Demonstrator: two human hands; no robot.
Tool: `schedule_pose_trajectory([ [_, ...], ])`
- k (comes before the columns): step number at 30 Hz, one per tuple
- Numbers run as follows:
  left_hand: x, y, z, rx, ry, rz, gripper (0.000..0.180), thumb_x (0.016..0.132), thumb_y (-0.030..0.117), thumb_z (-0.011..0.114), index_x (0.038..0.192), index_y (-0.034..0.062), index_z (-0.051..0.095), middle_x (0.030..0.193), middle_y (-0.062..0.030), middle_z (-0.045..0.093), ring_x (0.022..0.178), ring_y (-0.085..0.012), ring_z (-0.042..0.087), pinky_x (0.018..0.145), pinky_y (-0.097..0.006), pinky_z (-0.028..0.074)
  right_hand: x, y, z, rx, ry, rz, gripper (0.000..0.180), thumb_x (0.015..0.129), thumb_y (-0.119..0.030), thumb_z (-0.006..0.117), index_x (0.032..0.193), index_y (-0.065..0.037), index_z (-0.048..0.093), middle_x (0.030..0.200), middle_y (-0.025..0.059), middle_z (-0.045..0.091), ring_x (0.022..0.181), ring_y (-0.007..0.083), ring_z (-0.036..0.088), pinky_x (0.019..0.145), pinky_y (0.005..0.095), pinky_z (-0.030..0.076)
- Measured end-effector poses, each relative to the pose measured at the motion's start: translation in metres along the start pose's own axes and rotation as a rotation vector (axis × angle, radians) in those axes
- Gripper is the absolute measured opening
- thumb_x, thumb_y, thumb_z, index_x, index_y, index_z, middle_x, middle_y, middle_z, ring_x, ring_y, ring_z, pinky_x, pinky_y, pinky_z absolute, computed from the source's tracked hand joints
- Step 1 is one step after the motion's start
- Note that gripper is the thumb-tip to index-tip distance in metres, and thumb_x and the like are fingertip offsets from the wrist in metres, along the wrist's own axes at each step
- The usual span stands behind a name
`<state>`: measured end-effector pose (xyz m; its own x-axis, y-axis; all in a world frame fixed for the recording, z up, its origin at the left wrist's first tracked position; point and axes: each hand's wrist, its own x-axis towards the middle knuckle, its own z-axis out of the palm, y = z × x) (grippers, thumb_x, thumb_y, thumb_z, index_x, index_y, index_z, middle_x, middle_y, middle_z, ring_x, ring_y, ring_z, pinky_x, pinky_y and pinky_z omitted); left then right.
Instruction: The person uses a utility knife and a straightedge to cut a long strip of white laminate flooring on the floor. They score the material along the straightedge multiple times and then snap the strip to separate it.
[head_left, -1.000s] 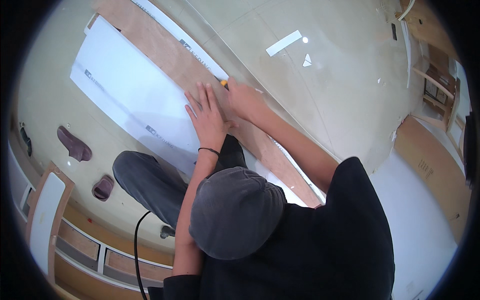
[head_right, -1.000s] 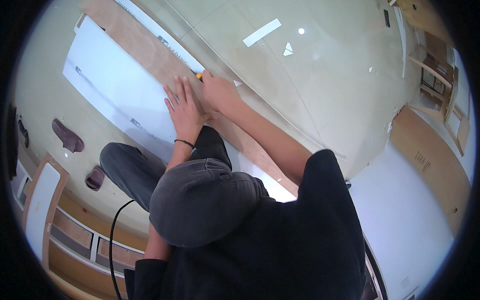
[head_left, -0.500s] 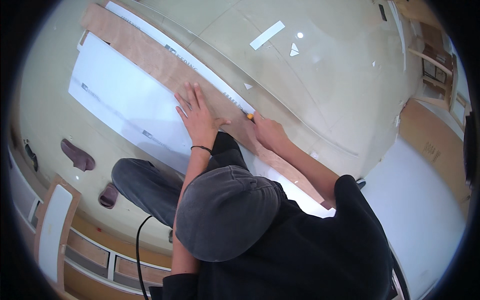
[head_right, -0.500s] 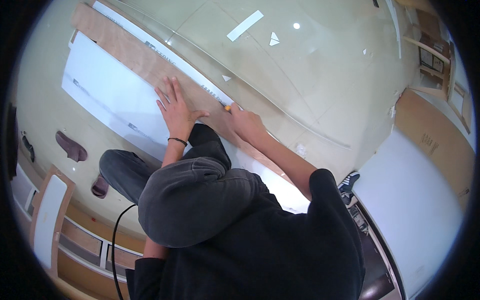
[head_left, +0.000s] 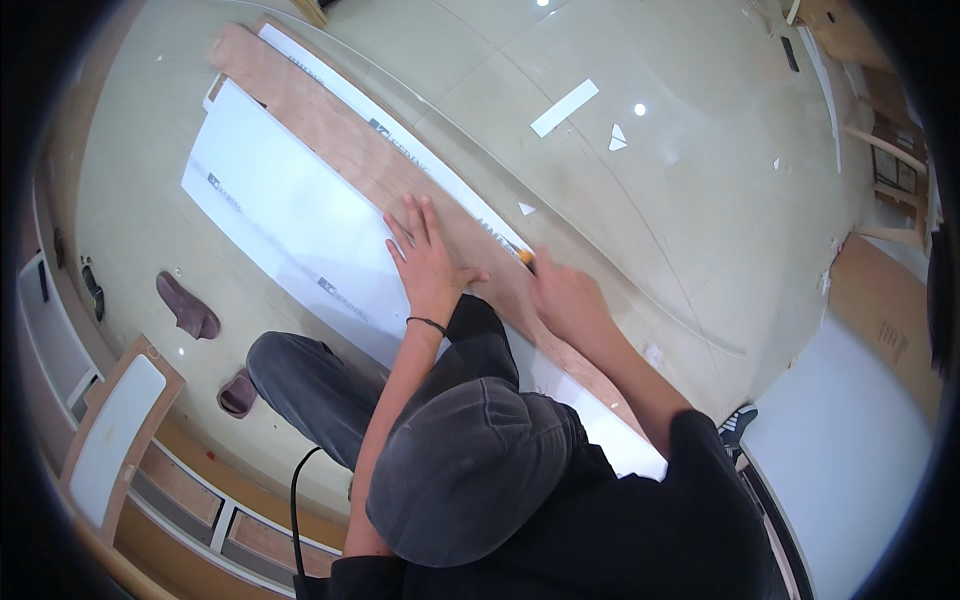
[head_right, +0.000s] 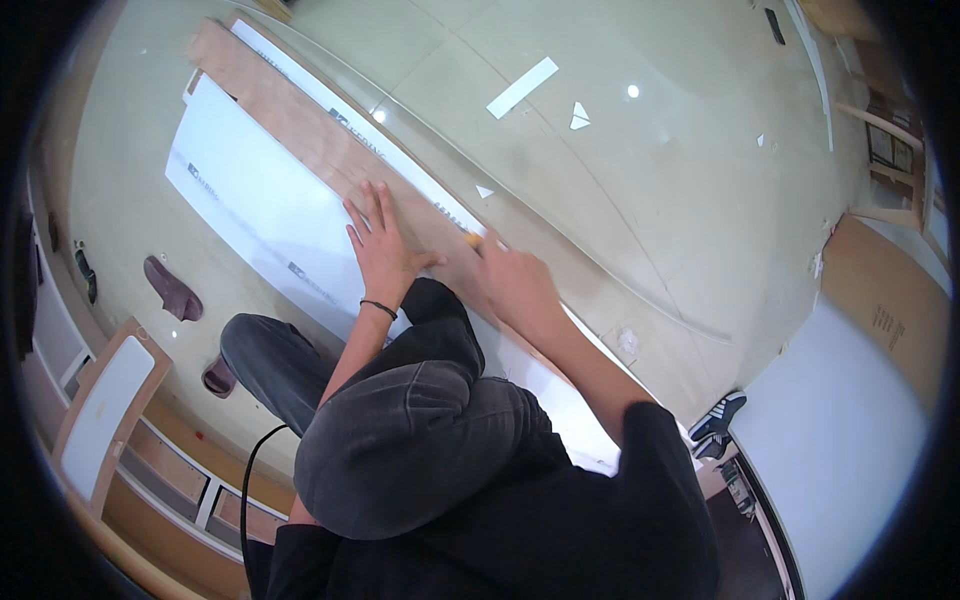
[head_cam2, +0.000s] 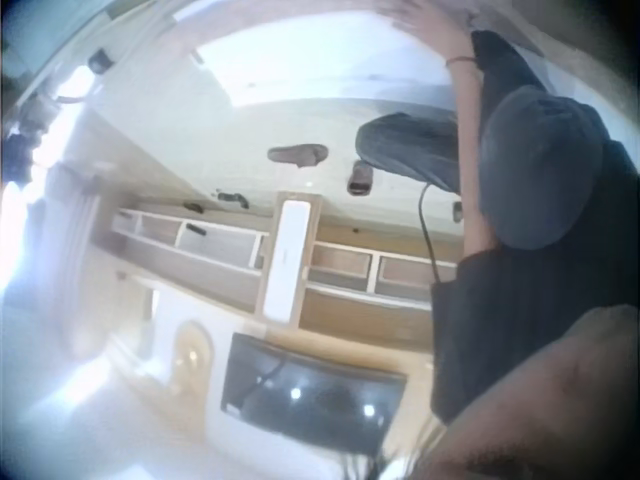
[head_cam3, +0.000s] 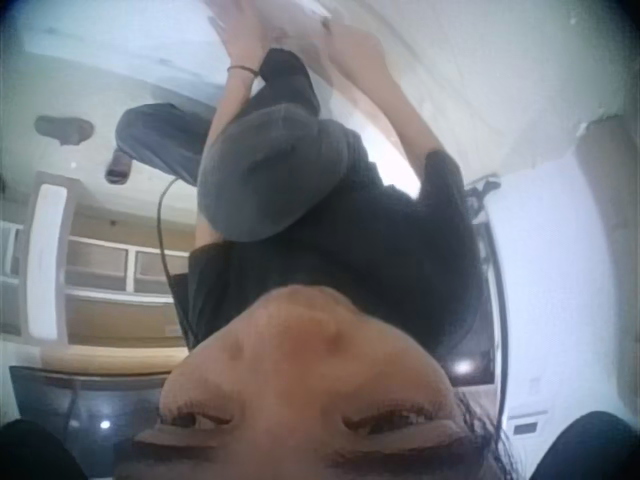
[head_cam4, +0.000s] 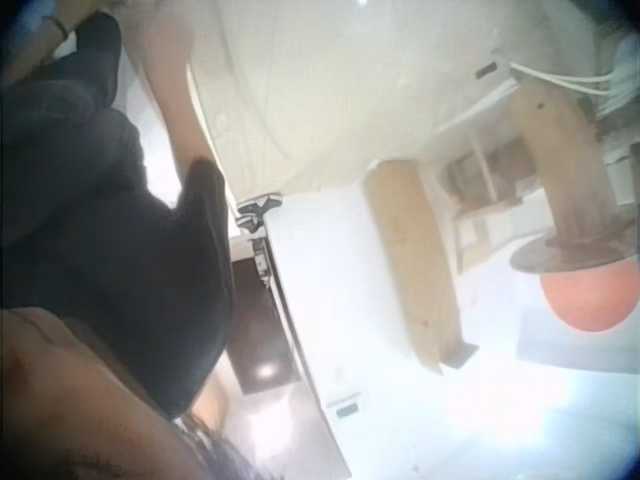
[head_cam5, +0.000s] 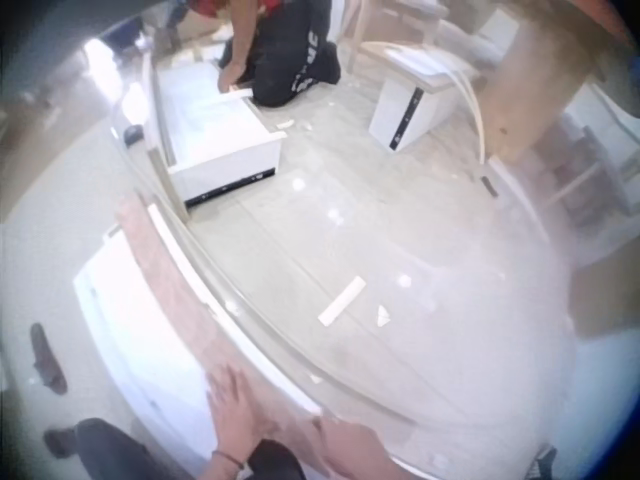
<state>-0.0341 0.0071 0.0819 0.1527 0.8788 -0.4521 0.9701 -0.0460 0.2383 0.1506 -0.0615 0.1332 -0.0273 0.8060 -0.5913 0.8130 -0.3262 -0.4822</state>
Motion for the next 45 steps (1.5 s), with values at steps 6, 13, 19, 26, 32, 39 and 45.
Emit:
schedule_pose_trajectory([
  [6, 0.002, -0.002, 0.0, 0.016, 0.003, 0.015, 0.147, 0.039, 0.046, 0.094, 0.155, 0.0035, 0.015, 0.164, -0.0165, 0.008, 0.147, -0.0504, 0.008, 0.11, -0.064, 0.028, 0.178, -0.091, 0.009, 0.227, 0.202, -0.224, 0.03, 0.098, -0.026, 0.049, 0.107, 0.003, 0.051, 0.081, 0.0277, 0.066, 0.075, 0.0462, 0.064, 0.068, 0.0562, 0.05],
  [13, 0.001, 0.0, -0.001, -0.048, 0.003, -0.001, 0.145, 0.04, 0.04, 0.094, 0.155, 0.004, 0.014, 0.164, -0.0162, 0.009, 0.148, -0.0485, 0.007, 0.114, -0.061, 0.025, 0.247, -0.131, 0.006, 0.079, 0.175, -0.22, 0.031, 0.096, -0.024, 0.048, 0.107, 0.003, 0.057, 0.089, 0.0257, 0.069, 0.085, 0.0431, 0.068, 0.078, 0.0512, 0.054],
  [19, 0.0, -0.001, -0.001, -0.072, 0.003, 0.001, 0.145, 0.04, 0.04, 0.095, 0.155, 0.0042, 0.014, 0.164, -0.016, 0.01, 0.148, -0.0478, 0.007, 0.114, -0.061, 0.024, 0.247, -0.135, 0.002, 0.048, 0.075, -0.171, 0.03, 0.092, -0.016, 0.049, 0.111, 0.005, 0.058, 0.105, 0.0267, 0.068, 0.098, 0.0382, 0.069, 0.084, 0.0471, 0.055],
  [26, -0.002, -0.002, 0.003, -0.022, 0.0, -0.003, 0.145, 0.038, 0.04, 0.095, 0.155, 0.0044, 0.017, 0.164, -0.0151, 0.011, 0.148, -0.0473, 0.008, 0.114, -0.061, 0.024, 0.21, -0.113, 0.005, -0.051, -0.008, -0.102, 0.03, 0.092, -0.016, 0.051, 0.112, 0.006, 0.055, 0.105, 0.0261, 0.068, 0.098, 0.0382, 0.069, 0.084, 0.0456, 0.056],
  [32, 0.002, -0.004, 0.005, -0.023, 0.029, 0.018, 0.149, 0.037, 0.048, 0.094, 0.156, 0.0047, 0.015, 0.164, -0.0144, 0.008, 0.147, -0.0493, 0.008, 0.112, -0.064, 0.026, 0.141, -0.061, 0.016, -0.047, -0.057, -0.053, 0.027, 0.093, -0.018, 0.051, 0.109, 0.004, 0.051, 0.093, 0.03, 0.067, 0.088, 0.0457, 0.067, 0.077, 0.0525, 0.054],
  [39, 0.0, -0.007, 0.006, -0.048, 0.022, 0.027, 0.149, 0.038, 0.048, 0.094, 0.156, 0.0063, 0.014, 0.164, -0.0144, 0.007, 0.147, -0.0497, 0.008, 0.112, -0.063, 0.025, 0.069, -0.016, 0.024, -0.108, -0.149, 0.028, 0.026, 0.094, -0.021, 0.051, 0.107, 0.002, 0.047, 0.086, 0.0275, 0.068, 0.082, 0.045, 0.068, 0.07, 0.0525, 0.055],
  [45, 0.001, -0.009, 0.006, -0.018, 0.082, 0.065, 0.15, 0.039, 0.05, 0.093, 0.156, 0.0057, 0.012, 0.164, -0.0155, 0.008, 0.146, -0.051, 0.009, 0.112, -0.063, 0.025, 0.023, 0.027, 0.036, -0.09, -0.127, 0.08, 0.025, 0.097, -0.023, 0.047, 0.108, -0.001, 0.046, 0.082, 0.0284, 0.066, 0.077, 0.0477, 0.066, 0.068, 0.0565, 0.052],
])
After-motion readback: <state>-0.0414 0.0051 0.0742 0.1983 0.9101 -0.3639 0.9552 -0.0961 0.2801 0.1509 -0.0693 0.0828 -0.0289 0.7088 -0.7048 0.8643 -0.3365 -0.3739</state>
